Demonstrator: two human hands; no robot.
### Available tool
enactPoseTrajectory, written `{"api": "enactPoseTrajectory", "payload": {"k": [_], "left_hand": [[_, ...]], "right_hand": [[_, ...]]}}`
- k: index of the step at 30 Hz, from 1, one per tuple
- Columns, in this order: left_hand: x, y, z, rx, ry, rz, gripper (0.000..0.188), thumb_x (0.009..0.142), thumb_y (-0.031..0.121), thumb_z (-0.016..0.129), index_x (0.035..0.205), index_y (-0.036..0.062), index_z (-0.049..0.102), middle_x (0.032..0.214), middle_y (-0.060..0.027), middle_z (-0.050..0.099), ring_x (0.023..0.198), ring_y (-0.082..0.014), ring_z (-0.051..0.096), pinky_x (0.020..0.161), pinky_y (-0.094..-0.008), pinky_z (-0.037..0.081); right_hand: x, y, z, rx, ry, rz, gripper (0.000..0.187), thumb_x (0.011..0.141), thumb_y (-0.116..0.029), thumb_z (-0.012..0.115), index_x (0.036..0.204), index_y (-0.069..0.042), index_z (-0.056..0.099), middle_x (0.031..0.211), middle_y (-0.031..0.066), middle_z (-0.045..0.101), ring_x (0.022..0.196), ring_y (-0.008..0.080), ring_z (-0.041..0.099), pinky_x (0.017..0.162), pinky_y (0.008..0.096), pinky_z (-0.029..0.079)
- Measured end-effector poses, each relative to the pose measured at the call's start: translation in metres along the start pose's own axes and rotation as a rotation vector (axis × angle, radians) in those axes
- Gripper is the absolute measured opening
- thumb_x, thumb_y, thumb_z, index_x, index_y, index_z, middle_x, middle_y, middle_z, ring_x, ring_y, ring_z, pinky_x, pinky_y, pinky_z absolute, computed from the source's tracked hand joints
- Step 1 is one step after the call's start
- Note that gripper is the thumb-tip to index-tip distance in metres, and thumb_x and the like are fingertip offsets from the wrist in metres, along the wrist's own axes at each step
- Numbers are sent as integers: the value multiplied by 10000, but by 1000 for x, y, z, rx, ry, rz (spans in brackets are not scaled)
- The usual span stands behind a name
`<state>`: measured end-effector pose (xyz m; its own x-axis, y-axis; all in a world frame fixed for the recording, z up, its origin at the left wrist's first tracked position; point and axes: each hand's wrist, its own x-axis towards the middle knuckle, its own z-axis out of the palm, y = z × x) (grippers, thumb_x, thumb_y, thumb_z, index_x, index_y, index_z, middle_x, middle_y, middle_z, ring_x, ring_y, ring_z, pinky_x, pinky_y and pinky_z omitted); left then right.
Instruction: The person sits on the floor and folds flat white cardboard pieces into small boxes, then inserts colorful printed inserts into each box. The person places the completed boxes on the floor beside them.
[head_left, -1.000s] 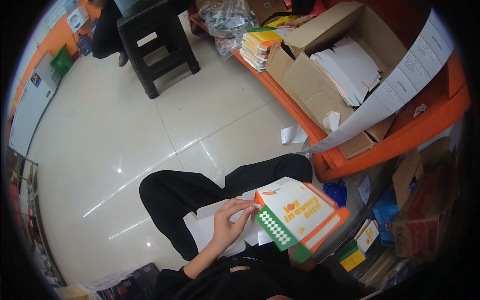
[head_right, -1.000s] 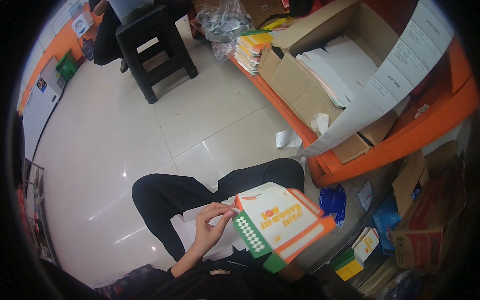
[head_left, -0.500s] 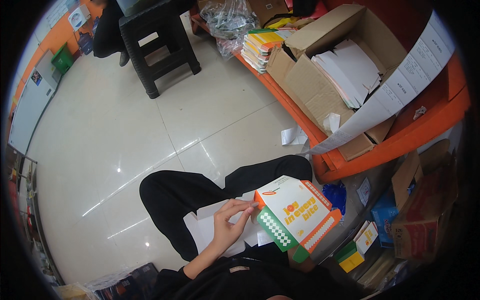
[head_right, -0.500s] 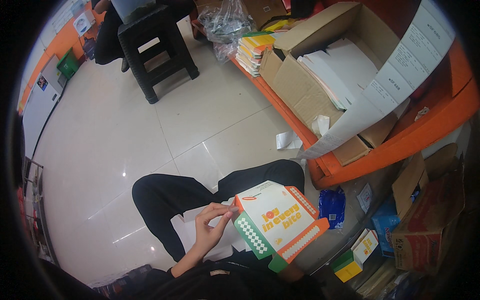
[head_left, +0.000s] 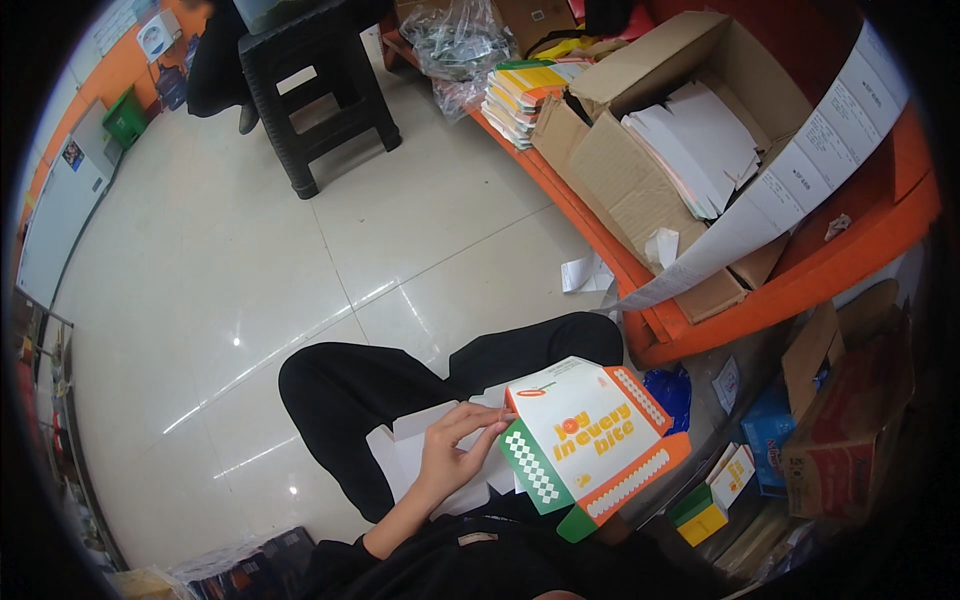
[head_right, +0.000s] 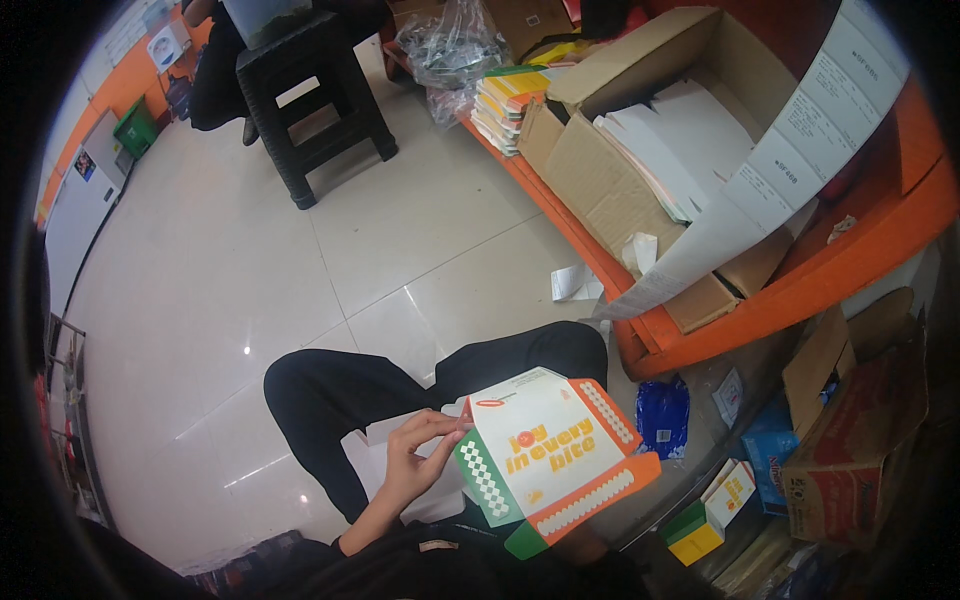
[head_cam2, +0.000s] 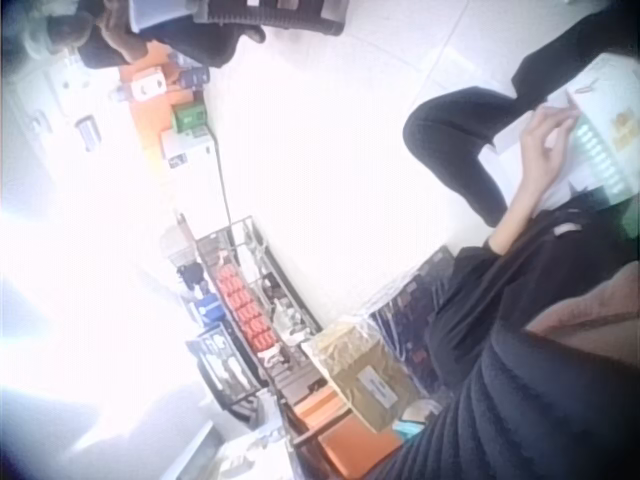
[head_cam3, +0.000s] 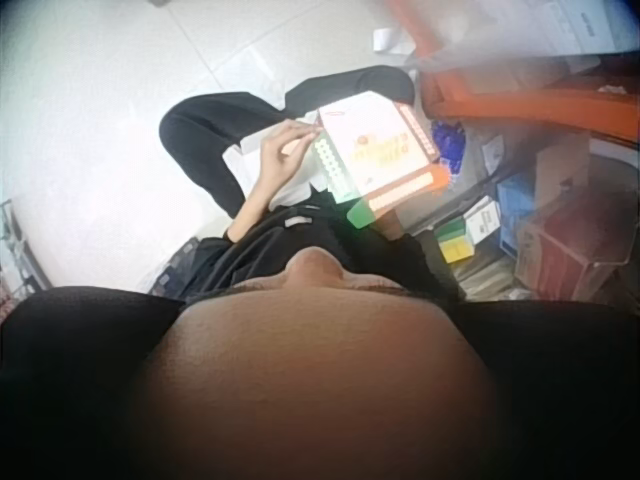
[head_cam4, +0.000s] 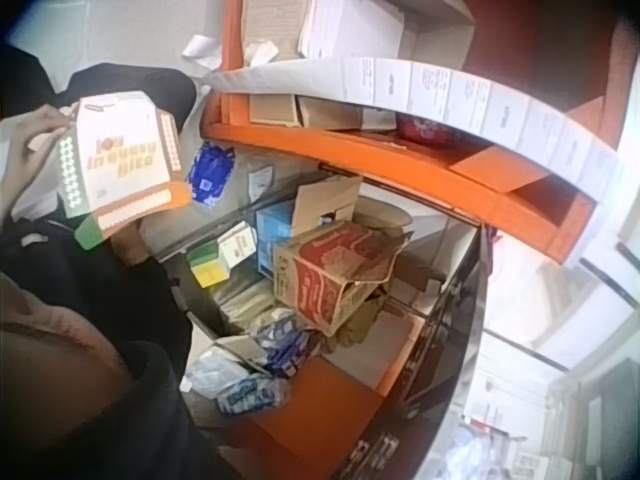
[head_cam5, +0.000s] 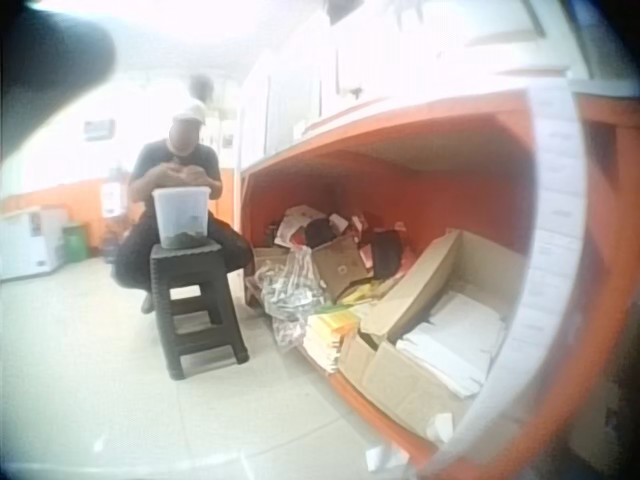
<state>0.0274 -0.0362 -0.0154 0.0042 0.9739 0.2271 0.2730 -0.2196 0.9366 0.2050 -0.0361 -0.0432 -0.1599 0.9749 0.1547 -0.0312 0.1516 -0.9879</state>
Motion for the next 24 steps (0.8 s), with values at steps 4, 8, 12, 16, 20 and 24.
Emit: {"api": "enactPoseTrajectory", "payload": {"k": [4,8,12,16,20,24], "left_hand": [[1,1,-3,5,-44,-24,160,842,38,683,989,55,742,913,-104,706,801,-197,681,705,-273,528],[-2,-5,-5,-4,-100,15,165,822,50,702,984,24,716,901,-96,699,817,-204,685,710,-289,534],[-4,-19,2,-193,-99,-271,425,738,101,780,1088,0,561,1072,-129,628,985,-227,644,773,-316,523],[-5,-16,9,73,213,125,800,631,177,849,1253,65,360,1244,-163,411,1192,-287,457,934,-378,448],[8,9,-2,162,56,465,717,736,113,761,1327,37,364,1258,-215,497,1136,-307,531,920,-369,456],[9,-11,-2,-14,66,126,294,961,11,431,1240,-6,522,1056,-174,649,907,-283,657,819,-295,499]], "right_hand": [[0,4,1,-10,-2,7,471,838,-167,697,1253,-29,522,1204,142,588,1137,282,565,953,427,447],[-1,15,2,-13,-22,15,479,835,-180,701,1254,-32,522,1210,142,583,1147,285,558,957,433,441],[-6,36,6,-41,-30,40,487,832,-193,705,1255,-35,521,1216,143,579,1156,288,552,962,438,436],[-14,73,10,-72,-66,66,496,829,-205,709,1256,-38,520,1222,144,575,1166,291,546,966,444,430],[-12,64,22,-244,-137,-11,499,818,-203,717,1246,-36,524,1208,145,577,1153,299,553,955,441,437],[8,-7,23,-273,-252,111,442,808,-118,709,1193,2,528,1107,170,586,1007,285,606,841,381,491]]}}
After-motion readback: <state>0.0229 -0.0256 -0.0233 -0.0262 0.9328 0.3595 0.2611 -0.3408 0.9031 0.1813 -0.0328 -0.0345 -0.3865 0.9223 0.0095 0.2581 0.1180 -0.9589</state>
